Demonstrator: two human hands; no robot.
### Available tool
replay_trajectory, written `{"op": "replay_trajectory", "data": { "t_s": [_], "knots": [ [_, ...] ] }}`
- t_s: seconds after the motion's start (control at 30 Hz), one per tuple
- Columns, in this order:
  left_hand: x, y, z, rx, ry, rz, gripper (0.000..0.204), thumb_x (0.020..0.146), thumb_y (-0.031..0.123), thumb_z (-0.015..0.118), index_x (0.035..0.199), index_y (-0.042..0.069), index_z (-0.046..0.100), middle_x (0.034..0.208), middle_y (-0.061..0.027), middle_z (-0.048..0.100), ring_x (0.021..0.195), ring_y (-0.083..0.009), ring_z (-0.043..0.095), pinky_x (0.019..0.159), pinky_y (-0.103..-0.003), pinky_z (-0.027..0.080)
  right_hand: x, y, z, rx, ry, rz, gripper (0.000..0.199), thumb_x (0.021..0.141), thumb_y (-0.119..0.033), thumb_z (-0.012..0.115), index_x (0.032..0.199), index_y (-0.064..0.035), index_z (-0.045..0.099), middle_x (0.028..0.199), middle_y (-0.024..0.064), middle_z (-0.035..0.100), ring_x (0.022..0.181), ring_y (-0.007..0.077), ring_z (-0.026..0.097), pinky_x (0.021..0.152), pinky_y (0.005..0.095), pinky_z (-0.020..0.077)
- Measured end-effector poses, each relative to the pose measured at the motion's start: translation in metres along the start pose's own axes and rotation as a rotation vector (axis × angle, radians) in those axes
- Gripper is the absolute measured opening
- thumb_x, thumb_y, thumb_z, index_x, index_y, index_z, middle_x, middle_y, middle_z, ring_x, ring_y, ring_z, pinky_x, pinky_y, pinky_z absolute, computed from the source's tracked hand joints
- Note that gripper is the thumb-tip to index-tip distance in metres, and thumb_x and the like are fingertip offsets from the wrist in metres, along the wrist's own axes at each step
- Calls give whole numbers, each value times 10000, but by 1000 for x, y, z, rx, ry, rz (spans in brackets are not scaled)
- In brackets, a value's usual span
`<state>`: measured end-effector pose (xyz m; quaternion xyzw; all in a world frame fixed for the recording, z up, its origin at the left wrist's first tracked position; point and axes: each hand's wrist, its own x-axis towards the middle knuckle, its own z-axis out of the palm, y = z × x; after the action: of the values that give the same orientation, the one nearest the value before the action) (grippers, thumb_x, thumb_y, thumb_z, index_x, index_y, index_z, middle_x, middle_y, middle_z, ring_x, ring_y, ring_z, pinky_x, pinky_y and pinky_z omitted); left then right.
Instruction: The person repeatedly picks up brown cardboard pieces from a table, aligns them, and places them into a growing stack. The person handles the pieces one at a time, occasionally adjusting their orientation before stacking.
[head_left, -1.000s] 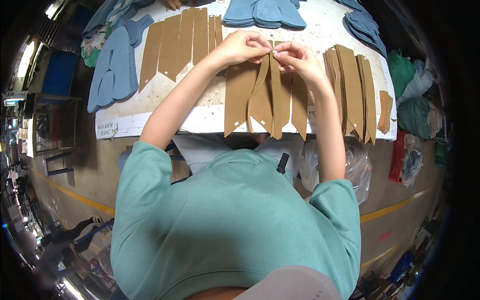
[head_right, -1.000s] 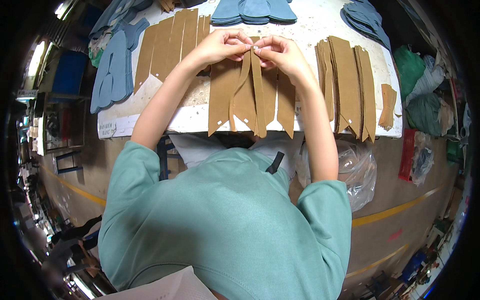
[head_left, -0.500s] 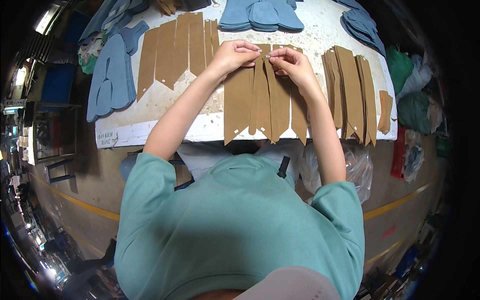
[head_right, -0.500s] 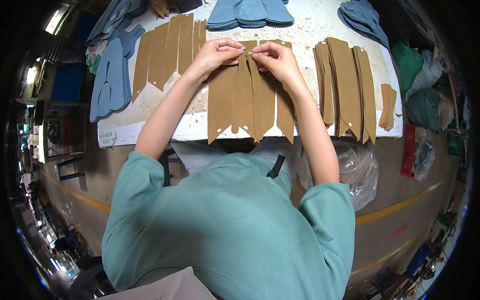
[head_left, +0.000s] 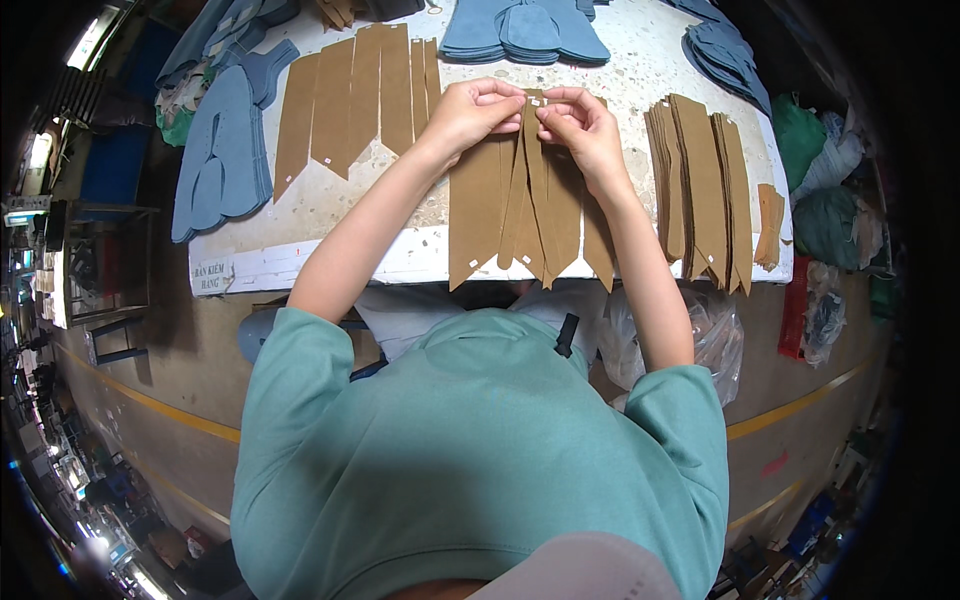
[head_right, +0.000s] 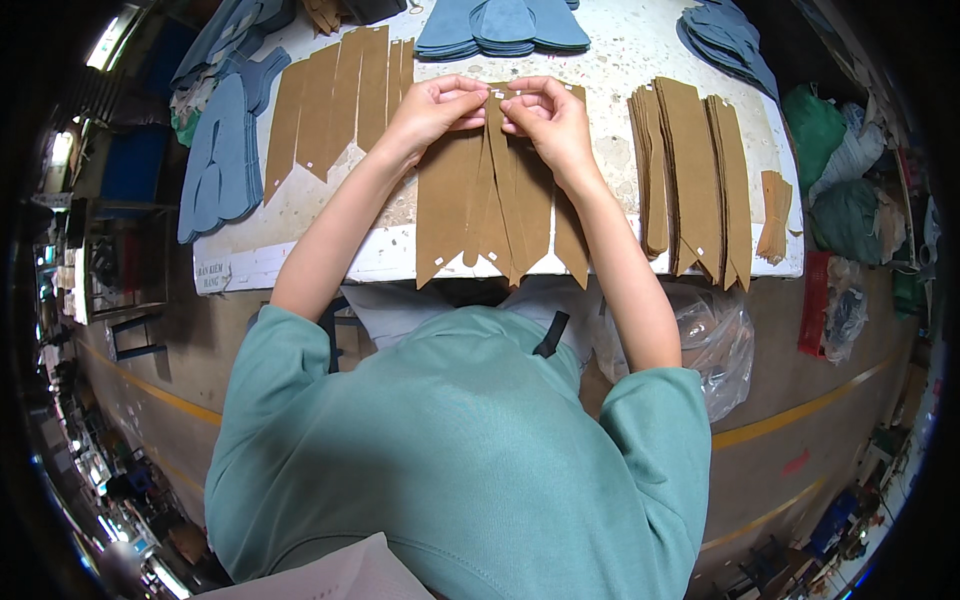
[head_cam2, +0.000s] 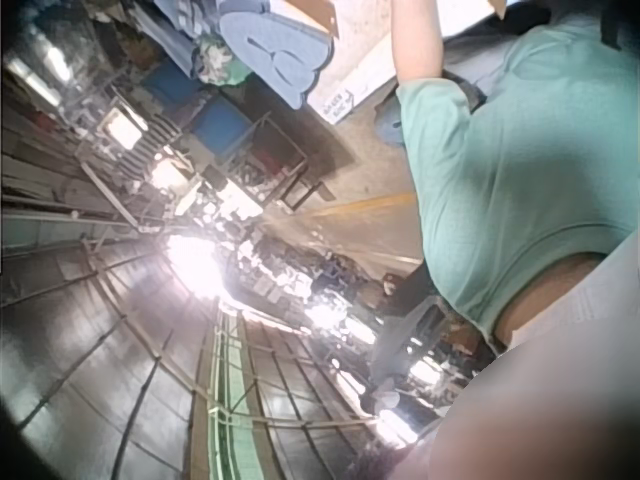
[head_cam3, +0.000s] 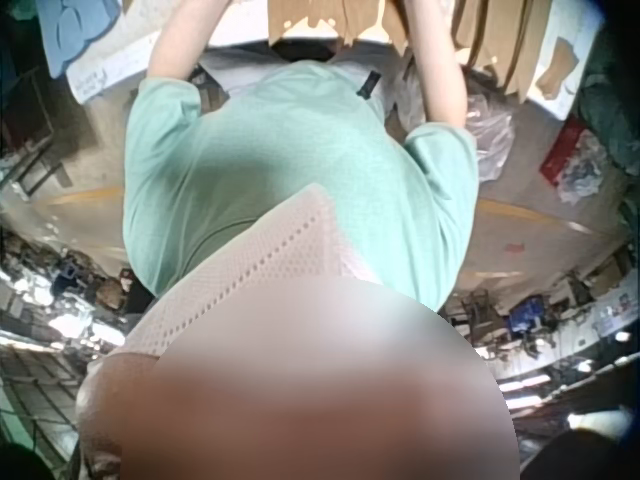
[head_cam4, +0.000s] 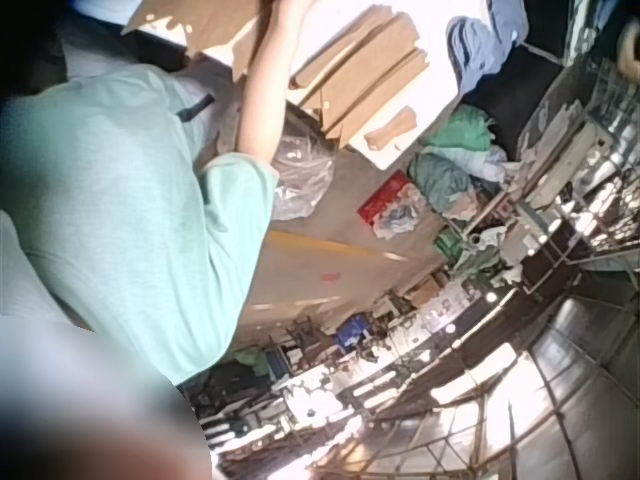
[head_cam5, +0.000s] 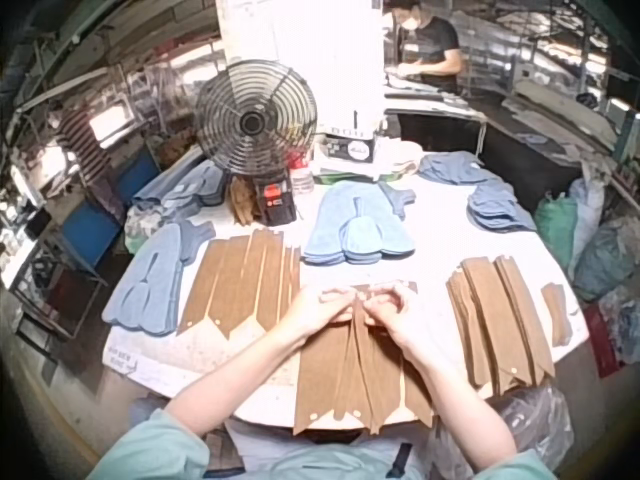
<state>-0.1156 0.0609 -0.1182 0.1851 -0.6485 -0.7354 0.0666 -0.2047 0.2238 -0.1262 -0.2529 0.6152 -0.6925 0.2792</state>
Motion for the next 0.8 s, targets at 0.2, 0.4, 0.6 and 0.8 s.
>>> {"op": "replay_trajectory", "data": {
  "t_s": [0.2, 0.4, 0.6, 0.8],
  "knots": [
    [-13, 27, 6, 31, -23, 217, 200, 894, 149, 687, 993, -6, 607, 844, -100, 703, 747, -99, 663, 690, -210, 550, -6, -29, 3, -86, 34, -84, 165, 866, -99, 696, 1003, -12, 669, 837, 10, 661, 718, 57, 617, 597, 190, 512],
    [-20, 87, 28, 65, -287, 501, 356, 1031, 332, 424, 997, 15, 582, 823, -81, 660, 785, -117, 639, 716, -236, 516, -3, -106, -1, -290, -22, -502, 154, 867, -98, 696, 989, -6, 676, 911, 8, 643, 833, 80, 580, 798, 232, 460],
    [-34, 128, 32, 23, -326, 419, 372, 1035, 364, 395, 971, 42, 569, 705, 0, 532, 625, -103, 566, 554, -227, 463, -4, -163, 7, -7, -217, -358, 169, 894, -156, 677, 988, -20, 641, 826, 43, 641, 752, 102, 596, 676, 257, 487],
    [-35, 134, 44, 10, -384, 487, 378, 1030, 362, 407, 995, 25, 574, 705, -9, 526, 629, -97, 521, 592, -220, 446, -1, -178, 0, -97, -244, -422, 118, 876, -138, 685, 953, -50, 669, 835, -14, 644, 742, 53, 563, 682, 187, 417]
  ]
}}
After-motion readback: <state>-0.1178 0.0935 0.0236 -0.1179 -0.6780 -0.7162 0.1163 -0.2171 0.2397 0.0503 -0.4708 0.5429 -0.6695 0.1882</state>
